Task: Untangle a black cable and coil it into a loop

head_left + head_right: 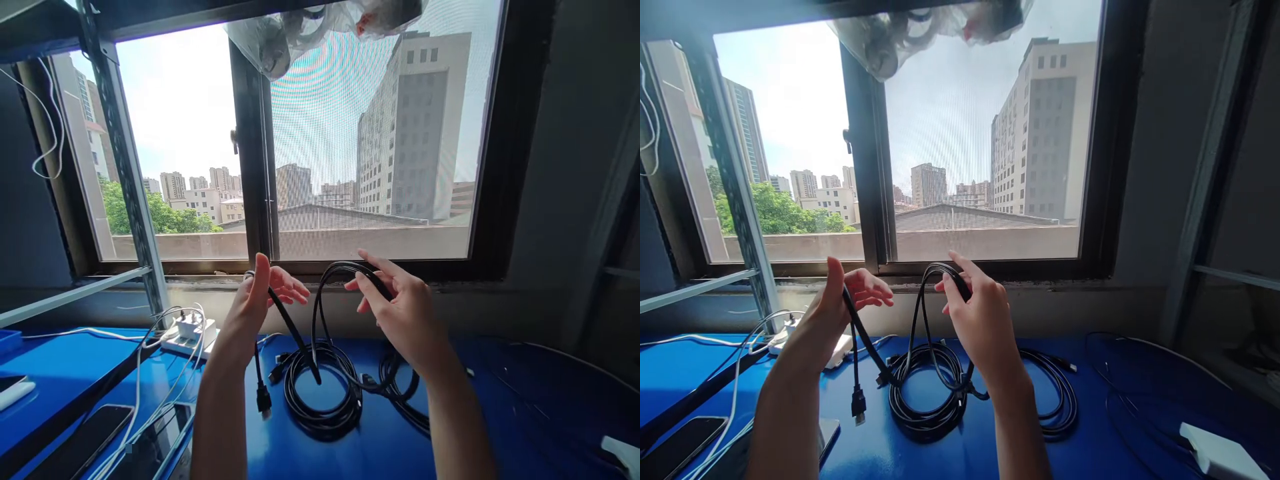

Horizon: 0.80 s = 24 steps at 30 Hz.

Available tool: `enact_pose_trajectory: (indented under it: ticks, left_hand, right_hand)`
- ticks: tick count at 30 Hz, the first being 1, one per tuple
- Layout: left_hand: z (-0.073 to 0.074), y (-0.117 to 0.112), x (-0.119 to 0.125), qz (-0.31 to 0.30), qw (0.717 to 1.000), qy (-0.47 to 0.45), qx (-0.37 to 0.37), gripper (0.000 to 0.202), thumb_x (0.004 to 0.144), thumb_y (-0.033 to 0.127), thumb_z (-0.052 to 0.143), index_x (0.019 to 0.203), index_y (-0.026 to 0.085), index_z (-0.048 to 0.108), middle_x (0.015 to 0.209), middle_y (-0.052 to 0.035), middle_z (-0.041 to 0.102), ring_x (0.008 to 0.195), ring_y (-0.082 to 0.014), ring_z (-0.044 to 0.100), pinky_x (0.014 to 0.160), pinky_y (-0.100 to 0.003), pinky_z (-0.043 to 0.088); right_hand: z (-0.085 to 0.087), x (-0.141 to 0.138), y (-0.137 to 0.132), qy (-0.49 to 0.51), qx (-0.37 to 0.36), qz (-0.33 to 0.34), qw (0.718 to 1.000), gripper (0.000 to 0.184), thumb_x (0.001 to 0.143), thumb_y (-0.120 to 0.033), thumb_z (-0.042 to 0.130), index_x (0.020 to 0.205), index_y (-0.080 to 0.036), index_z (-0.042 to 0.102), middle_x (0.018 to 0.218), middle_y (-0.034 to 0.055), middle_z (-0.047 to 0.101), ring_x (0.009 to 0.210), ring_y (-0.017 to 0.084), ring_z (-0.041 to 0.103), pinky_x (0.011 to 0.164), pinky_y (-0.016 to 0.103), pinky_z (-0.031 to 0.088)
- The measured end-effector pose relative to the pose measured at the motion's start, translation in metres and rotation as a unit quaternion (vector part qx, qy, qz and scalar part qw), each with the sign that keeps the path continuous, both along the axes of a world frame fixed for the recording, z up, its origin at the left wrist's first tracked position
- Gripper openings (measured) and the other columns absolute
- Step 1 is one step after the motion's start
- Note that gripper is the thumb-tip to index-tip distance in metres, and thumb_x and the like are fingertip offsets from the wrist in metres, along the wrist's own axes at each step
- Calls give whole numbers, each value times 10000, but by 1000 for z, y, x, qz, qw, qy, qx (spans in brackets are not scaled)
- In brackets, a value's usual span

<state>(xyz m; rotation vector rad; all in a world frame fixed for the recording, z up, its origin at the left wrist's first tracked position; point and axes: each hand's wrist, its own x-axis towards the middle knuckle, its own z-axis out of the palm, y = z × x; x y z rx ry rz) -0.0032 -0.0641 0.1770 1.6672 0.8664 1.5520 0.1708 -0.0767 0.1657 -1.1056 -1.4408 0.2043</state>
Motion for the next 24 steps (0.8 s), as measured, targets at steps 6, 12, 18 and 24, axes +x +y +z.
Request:
enact_pose_trajectory:
  ticks: [6, 12, 18, 24]
  left_hand:
    - [0, -1, 0, 50, 999, 20, -1, 640, 734, 732, 436, 323, 258, 312, 355, 0, 343, 428, -145, 440, 499, -282, 409]
    - [-6, 4, 23, -36, 996, 28, -77, 633, 706, 739, 466, 334, 246, 329, 318, 15, 323, 307, -92, 337, 362, -245, 257]
    - [-10, 12, 21, -132, 977, 44, -160, 627, 787, 687, 412, 351, 241, 353, 288, 30, 266, 264, -89, 275, 324, -248, 191]
    - [2, 3, 2, -50, 997, -41, -50, 388, 771, 518, 543, 492, 252, 494, 383, 24, 368, 454, -157, 465, 499, -293, 419]
  right_hand:
    - [0, 0, 0, 93, 71, -10, 993, 392, 797, -473, 556, 977, -158, 707, 743, 57, 716, 403, 91, 504, 431, 241, 421]
    - [1, -22, -16, -30, 14, 101, 994, 601, 695, -581, 664, 1120, -156, 677, 738, 47, 716, 492, 123, 568, 452, 236, 453]
    - [-7, -13, -10, -131, -25, 138, 981, 427, 772, -310, 664, 1192, -236, 642, 1045, 49, 714, 820, 210, 683, 753, 336, 540]
    - [-3, 6, -6, -137, -24, 18, 990, 334, 804, -218, 619, 1126, -288, 676, 1026, 26, 719, 995, 266, 660, 866, 432, 515]
